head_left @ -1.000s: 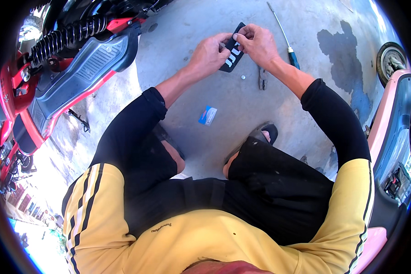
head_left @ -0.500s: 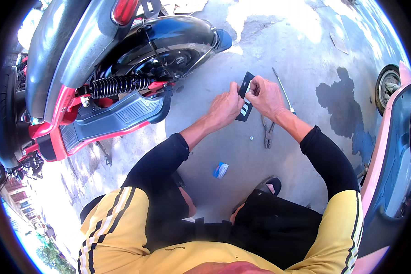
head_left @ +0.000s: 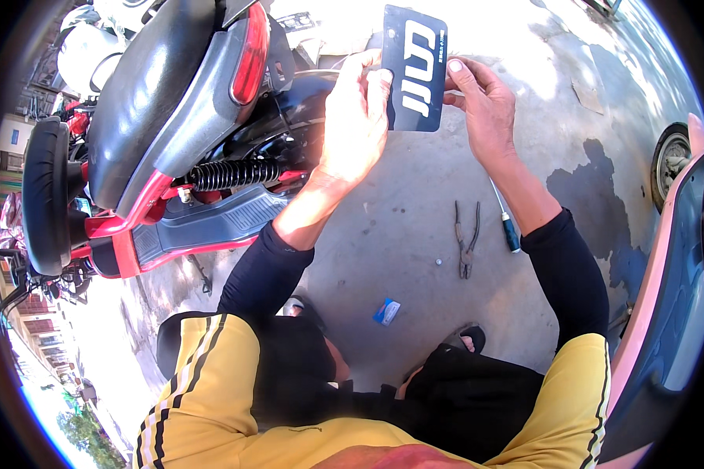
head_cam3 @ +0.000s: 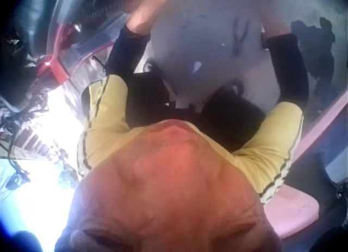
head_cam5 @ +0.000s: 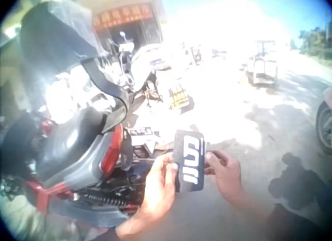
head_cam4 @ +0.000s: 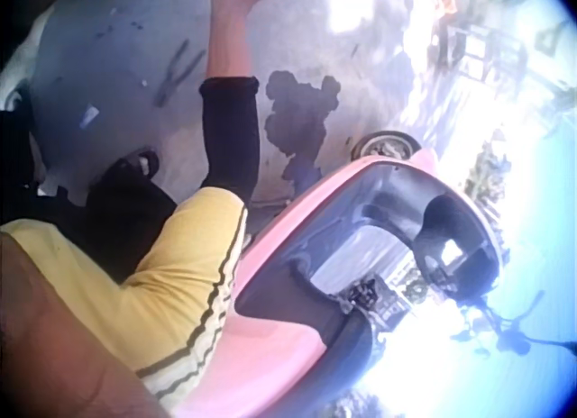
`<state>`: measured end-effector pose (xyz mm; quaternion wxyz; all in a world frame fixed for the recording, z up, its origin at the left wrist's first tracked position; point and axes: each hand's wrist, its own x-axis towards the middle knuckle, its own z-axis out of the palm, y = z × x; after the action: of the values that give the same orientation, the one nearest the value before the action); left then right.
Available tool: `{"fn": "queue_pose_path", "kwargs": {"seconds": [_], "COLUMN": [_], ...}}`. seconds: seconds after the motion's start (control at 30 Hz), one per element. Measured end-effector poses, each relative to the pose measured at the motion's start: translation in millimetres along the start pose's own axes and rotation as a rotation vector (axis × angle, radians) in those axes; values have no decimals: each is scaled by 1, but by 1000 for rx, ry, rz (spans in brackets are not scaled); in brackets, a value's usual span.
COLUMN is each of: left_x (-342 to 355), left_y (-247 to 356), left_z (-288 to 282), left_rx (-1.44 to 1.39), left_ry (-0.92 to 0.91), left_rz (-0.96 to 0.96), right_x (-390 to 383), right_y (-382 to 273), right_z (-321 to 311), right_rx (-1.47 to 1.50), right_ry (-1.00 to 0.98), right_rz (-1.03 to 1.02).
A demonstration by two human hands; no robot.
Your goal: The person selects a screw and pliers from a tool cart, then walks to a red scooter. They attach a license plate to the rear of the scooter using the screw and pliers.
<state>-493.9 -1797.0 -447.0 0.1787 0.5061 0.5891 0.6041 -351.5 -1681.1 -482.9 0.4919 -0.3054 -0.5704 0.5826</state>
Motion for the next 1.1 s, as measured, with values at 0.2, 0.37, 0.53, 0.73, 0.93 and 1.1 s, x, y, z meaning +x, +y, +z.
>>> {"fn": "queue_pose_path", "kwargs": {"seconds": [0.2,0.37,0.53,0.73,0.93,1.1], "left_x": [-10,-32,-35,-39,-37,-34], "left_y": [17,14,11,23,26,23], "left_z": [4,1,-12,-14,-17,-17], "left_rx": [-387,-502,-431,-379,-262,-244], "left_ry": [141,281,349,448,470,454], "left_rz": [-31,-7,112,102,48,65], "right_x": [12,13,13,20,15,4], "right_y": [-26,-36,-32,-40,-71,-83], "right_z": [35,69,100,85,82,99], "right_rx": [298,533,545,224,17,-251], "right_ry": [-8,-134,-152,-182,-378,-549], "right_rz": [126,209,216,48,-396,-537]}}
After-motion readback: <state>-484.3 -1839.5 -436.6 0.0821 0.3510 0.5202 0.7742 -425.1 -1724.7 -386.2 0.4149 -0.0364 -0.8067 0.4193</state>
